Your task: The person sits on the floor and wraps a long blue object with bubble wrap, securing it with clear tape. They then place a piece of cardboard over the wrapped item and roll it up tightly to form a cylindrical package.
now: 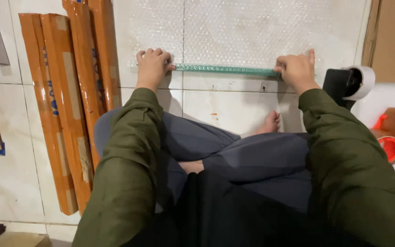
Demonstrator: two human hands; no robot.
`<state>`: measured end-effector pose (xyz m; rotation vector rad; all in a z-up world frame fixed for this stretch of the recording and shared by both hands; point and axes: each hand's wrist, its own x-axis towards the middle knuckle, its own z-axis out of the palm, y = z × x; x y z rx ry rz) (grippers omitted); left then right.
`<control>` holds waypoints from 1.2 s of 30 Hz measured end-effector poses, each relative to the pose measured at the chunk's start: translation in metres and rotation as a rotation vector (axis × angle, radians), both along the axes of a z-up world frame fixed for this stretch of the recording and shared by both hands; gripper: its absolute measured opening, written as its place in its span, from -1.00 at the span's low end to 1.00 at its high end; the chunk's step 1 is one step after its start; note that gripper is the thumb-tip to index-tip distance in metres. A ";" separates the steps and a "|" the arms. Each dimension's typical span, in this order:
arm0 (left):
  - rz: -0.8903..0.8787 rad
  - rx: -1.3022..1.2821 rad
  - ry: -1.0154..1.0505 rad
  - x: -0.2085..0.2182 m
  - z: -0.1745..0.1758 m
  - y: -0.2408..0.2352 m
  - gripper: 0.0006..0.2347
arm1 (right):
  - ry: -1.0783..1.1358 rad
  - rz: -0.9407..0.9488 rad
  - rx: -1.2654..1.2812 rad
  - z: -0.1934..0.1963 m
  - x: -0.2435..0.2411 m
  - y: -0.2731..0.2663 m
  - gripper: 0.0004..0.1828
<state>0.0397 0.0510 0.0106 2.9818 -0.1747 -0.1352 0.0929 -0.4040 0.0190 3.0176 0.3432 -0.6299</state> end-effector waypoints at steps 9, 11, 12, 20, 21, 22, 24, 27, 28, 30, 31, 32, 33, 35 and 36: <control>-0.255 -0.294 -0.093 -0.007 0.002 -0.036 -0.92 | -0.028 -0.016 0.021 -0.011 0.003 0.000 -0.85; -0.255 -0.172 -0.168 -0.017 0.027 -0.051 -0.94 | -0.036 -0.036 0.043 -0.009 -0.002 0.002 -0.85; -0.247 -0.045 -0.242 -0.022 0.040 -0.059 -0.93 | -0.043 -0.050 0.070 -0.007 -0.002 0.003 -0.84; -0.260 0.097 -0.379 -0.022 0.012 -0.051 -0.91 | -0.385 0.196 0.155 0.008 -0.028 0.014 -0.88; -0.255 0.114 -0.385 -0.022 0.013 -0.049 -0.94 | -0.506 0.305 0.113 0.003 -0.030 0.012 -0.88; -0.261 0.112 -0.383 -0.021 0.015 -0.051 -0.94 | -0.504 0.299 0.111 0.004 -0.032 0.009 -0.88; -0.234 0.101 -0.373 -0.021 0.019 -0.050 -0.96 | -0.587 0.420 0.075 0.006 -0.035 0.007 -0.89; -0.211 0.044 -0.335 -0.018 0.012 -0.049 -0.93 | -0.612 0.449 0.012 0.026 -0.036 0.017 -0.87; -0.209 0.045 -0.334 -0.016 0.012 -0.050 -0.93 | -0.611 0.450 0.013 0.022 -0.035 0.017 -0.87; -0.169 -0.011 -0.263 -0.012 0.013 -0.051 -0.96 | -0.607 0.439 0.011 0.015 -0.030 0.016 -0.87; -0.167 -0.011 -0.261 -0.011 0.015 -0.052 -0.96 | -0.605 0.441 0.012 0.021 -0.029 0.018 -0.87; -0.153 -0.049 -0.227 -0.009 0.017 -0.053 -0.95 | -0.545 0.415 0.017 0.026 -0.028 0.020 -0.90; -0.139 -0.087 -0.193 -0.007 0.019 -0.054 -0.94 | -0.486 0.389 0.020 0.032 -0.026 0.021 -0.90; -0.118 -0.109 -0.175 -0.006 0.018 -0.055 -0.95 | -0.401 0.341 0.006 0.019 -0.020 0.015 -0.92; -0.100 -0.130 -0.157 -0.005 0.017 -0.055 -0.96 | -0.317 0.289 -0.008 0.013 -0.017 0.012 -0.90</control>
